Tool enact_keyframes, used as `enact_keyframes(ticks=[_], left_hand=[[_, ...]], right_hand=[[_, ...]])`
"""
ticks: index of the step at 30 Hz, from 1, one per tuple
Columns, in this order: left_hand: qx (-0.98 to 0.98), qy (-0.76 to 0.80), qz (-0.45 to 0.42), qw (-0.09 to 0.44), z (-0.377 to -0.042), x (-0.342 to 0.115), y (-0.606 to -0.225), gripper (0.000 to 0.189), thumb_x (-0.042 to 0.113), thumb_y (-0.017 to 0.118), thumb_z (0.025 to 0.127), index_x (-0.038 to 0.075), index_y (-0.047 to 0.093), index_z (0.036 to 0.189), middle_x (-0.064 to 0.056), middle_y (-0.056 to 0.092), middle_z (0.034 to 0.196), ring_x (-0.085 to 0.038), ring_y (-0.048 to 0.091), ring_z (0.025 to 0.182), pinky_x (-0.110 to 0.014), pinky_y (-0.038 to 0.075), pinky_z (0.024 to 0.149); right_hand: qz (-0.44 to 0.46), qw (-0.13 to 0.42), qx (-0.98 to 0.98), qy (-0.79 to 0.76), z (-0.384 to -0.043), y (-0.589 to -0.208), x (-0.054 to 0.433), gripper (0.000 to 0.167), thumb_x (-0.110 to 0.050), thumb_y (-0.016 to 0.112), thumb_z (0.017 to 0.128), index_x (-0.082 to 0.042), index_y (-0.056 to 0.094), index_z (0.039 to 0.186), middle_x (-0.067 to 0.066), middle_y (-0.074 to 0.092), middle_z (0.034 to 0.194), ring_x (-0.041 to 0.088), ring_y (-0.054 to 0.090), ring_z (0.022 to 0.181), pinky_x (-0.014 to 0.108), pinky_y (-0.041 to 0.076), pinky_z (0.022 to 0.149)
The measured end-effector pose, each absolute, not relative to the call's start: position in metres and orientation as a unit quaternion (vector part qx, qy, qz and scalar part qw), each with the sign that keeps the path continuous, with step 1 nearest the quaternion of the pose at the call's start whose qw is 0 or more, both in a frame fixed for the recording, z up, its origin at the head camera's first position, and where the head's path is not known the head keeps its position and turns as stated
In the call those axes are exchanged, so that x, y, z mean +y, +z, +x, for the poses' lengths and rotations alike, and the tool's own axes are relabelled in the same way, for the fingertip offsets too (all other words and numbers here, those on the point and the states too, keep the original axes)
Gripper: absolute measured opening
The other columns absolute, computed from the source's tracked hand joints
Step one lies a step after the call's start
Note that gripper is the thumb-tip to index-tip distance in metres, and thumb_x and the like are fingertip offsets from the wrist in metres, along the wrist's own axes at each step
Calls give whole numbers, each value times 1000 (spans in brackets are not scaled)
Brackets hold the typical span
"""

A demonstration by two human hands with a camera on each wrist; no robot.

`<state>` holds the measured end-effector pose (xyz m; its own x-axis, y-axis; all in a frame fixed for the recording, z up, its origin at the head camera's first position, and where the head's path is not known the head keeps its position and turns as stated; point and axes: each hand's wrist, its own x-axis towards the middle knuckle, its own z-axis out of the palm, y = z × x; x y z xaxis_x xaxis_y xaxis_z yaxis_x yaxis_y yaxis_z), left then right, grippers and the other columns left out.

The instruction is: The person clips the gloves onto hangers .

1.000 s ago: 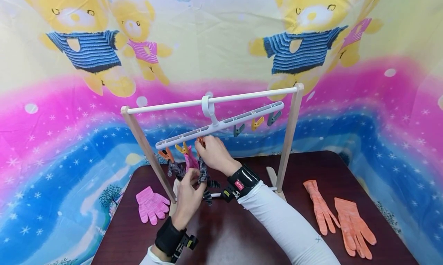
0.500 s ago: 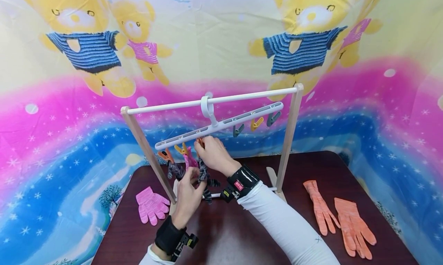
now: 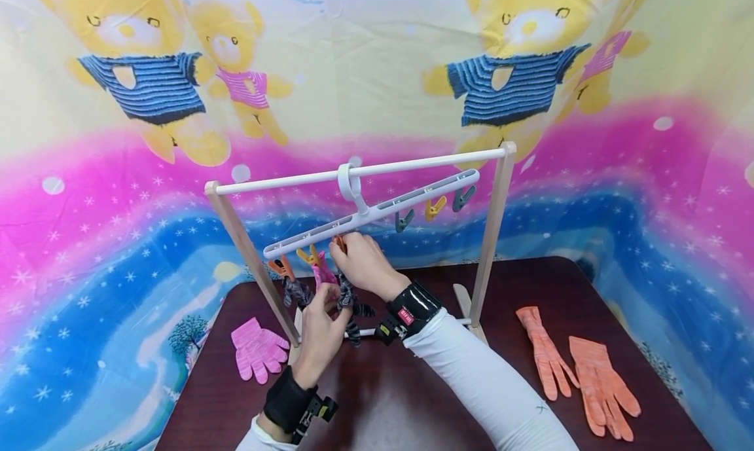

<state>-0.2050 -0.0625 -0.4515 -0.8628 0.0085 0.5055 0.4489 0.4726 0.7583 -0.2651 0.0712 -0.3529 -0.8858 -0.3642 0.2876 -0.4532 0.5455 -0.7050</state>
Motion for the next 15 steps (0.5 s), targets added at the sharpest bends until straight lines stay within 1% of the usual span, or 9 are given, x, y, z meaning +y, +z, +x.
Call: enact_keyframes(ticks=[7,15], left_hand=[[-829,-498,-135,215,-205,-62,-452,25,-1,72,86,9,60,106,-7,69,97,-19,74,96,-37,59,88],[-830,-501,-133,207,-205,-62,-451,25,0,71,87,9,59,107,-7,69,98,-19,73,97,-37,59,89]], right_hand=[[234,54,-876,419,-265,-354,71,34,-27,47,107,-13,54,77,0,47,61,18,44,50,26,31,50],[221,52,-882,413,-265,-355,69,29,-29,51,106,-13,54,81,-2,35,58,15,38,50,25,29,50]])
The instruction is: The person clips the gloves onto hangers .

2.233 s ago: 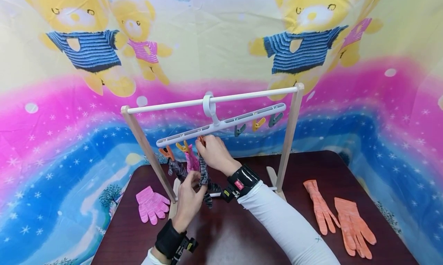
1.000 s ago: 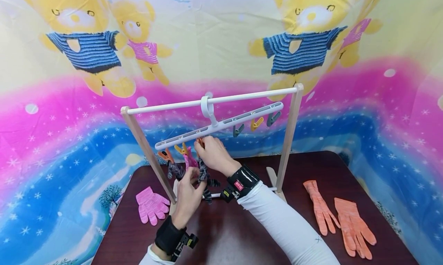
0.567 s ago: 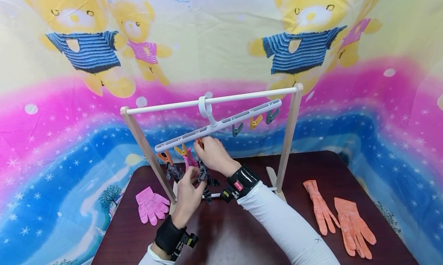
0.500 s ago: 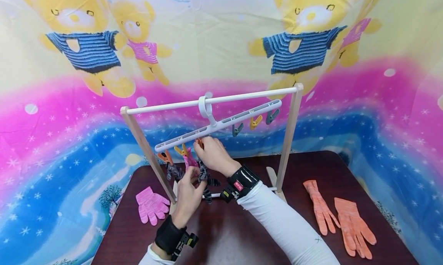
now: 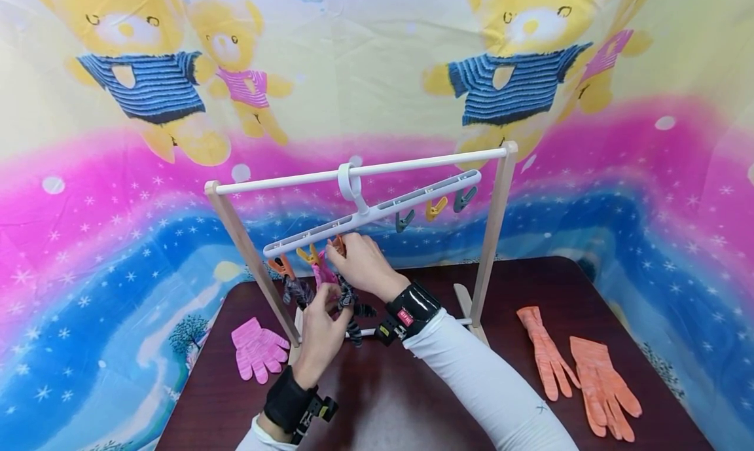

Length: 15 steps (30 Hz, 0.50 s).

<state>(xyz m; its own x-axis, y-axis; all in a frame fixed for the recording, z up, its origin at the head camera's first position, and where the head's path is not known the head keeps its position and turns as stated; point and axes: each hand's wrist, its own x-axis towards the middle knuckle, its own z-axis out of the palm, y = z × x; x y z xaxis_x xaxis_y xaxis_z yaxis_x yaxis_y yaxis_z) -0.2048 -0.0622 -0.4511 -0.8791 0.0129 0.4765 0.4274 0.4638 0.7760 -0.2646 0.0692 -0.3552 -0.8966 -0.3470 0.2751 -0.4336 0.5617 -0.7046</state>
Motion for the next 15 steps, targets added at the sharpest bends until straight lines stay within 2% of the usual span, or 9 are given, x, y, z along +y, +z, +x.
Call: enact_keyframes(ticks=[4,11,15], left_hand=[[-830,-501,-134,205,-204,-62,-450,25,0,71,87,9,59,107,-7,69,97,-18,73,96,-37,59,89],[-830,-501,-133,204,-204,-61,-450,25,1,71,88,9,60,108,-8,69,99,-19,73,97,-38,59,90],[-831,-501,-132,201,-204,-61,-450,25,2,71,88,9,60,109,-8,68,99,-19,73,97,-38,59,90]], right_hand=[[219,53,-883,412,-265,-356,69,29,-30,52,106,-14,54,82,-3,34,58,14,37,49,25,28,49],[216,52,-883,413,-266,-358,68,35,-31,53,105,-13,49,75,-2,35,59,14,37,50,25,29,50],[209,51,-882,420,-266,-359,67,30,-32,54,104,-14,51,81,-1,38,61,16,40,53,26,30,52]])
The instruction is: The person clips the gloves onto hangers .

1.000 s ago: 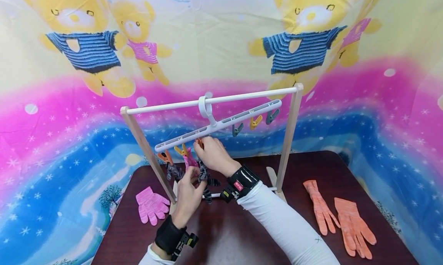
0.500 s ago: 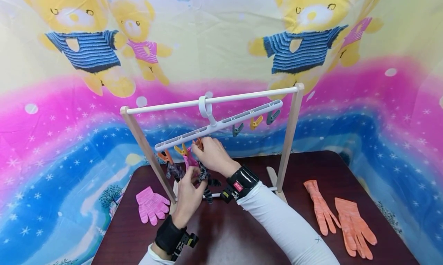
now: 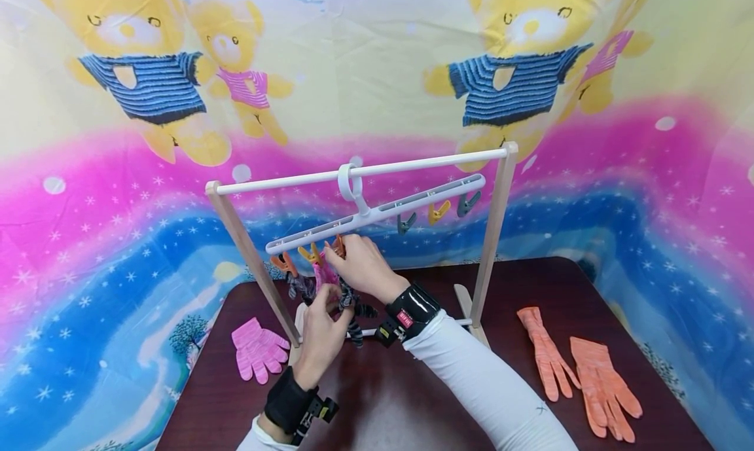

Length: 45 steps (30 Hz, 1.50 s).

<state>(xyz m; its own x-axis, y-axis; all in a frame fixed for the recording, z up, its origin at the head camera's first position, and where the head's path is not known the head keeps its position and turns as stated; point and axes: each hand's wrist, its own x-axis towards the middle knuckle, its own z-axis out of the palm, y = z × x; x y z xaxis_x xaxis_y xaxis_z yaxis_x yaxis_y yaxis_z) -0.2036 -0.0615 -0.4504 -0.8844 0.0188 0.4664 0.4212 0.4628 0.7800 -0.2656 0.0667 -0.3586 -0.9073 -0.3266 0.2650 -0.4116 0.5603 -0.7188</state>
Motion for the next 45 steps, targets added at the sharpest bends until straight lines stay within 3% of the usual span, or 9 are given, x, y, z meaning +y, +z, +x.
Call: enact_keyframes(ticks=[25,45], left_hand=[[-834,-499,-128,200,-204,-64,-454,24,3,71,88,11,60,108,-6,72,100,-17,75,95,-37,59,83],[-850,-471,-130,194,-202,-65,-463,44,15,75,85,13,60,126,-5,75,112,-15,74,100,-38,59,87]], right_hand=[[216,62,-876,427,-264,-360,64,27,-34,59,102,-14,57,84,-1,42,66,15,42,58,26,33,57],[219,69,-872,433,-265,-361,65,23,-31,61,101,-14,58,86,0,46,68,15,47,61,27,37,58]])
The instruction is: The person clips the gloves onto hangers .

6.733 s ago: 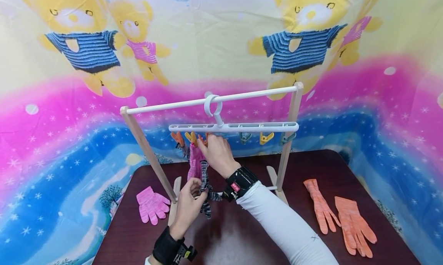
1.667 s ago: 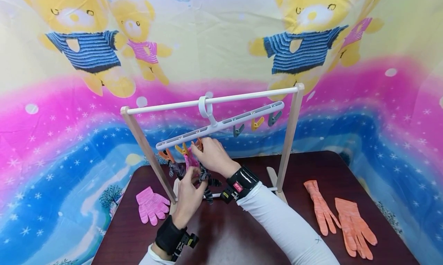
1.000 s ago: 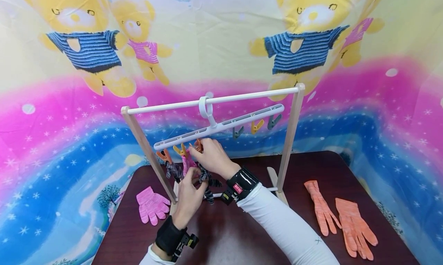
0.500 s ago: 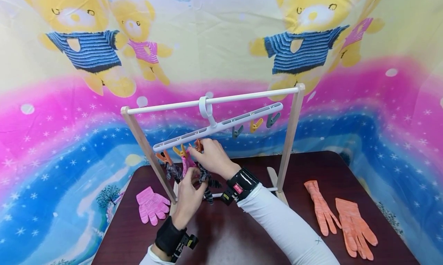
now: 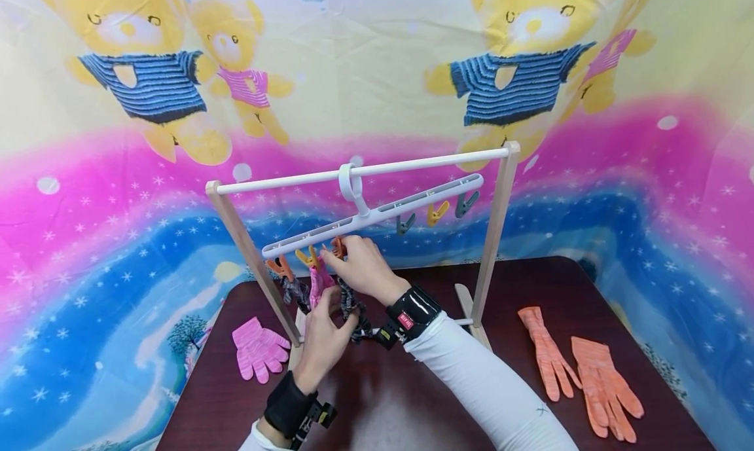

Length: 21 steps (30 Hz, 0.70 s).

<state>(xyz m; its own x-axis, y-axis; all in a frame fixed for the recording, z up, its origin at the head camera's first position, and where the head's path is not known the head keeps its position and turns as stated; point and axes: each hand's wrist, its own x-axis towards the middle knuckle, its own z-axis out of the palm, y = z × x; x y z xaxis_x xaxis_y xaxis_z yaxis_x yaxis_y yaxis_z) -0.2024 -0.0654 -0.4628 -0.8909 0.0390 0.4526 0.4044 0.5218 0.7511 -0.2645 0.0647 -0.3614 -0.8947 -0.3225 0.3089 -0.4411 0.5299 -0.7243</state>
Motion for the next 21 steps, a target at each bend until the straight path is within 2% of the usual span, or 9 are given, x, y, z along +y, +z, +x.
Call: enact_keyframes(ticks=[8,16,21], left_hand=[[-859,-456,-125,197,-201,-64,-469,49,20,76,86,14,59,131,-3,76,111,-13,73,96,-36,57,84],[-864,-443,-123,205,-199,-65,-471,52,25,76,85,13,59,133,-2,76,112,-15,74,97,-37,57,86],[-866,-440,-116,210,-199,-66,-473,55,25,77,85,14,57,136,-2,75,115,-16,74,99,-38,57,86]], right_hand=[[213,65,-873,433,-264,-362,64,19,-31,63,100,-13,62,94,1,49,70,16,51,62,26,39,55],[214,75,-879,420,-265,-364,67,27,-37,63,99,-14,58,86,1,47,70,15,46,63,28,37,59],[210,72,-883,414,-263,-365,69,27,-40,63,99,-14,68,102,0,61,79,15,51,67,29,39,61]])
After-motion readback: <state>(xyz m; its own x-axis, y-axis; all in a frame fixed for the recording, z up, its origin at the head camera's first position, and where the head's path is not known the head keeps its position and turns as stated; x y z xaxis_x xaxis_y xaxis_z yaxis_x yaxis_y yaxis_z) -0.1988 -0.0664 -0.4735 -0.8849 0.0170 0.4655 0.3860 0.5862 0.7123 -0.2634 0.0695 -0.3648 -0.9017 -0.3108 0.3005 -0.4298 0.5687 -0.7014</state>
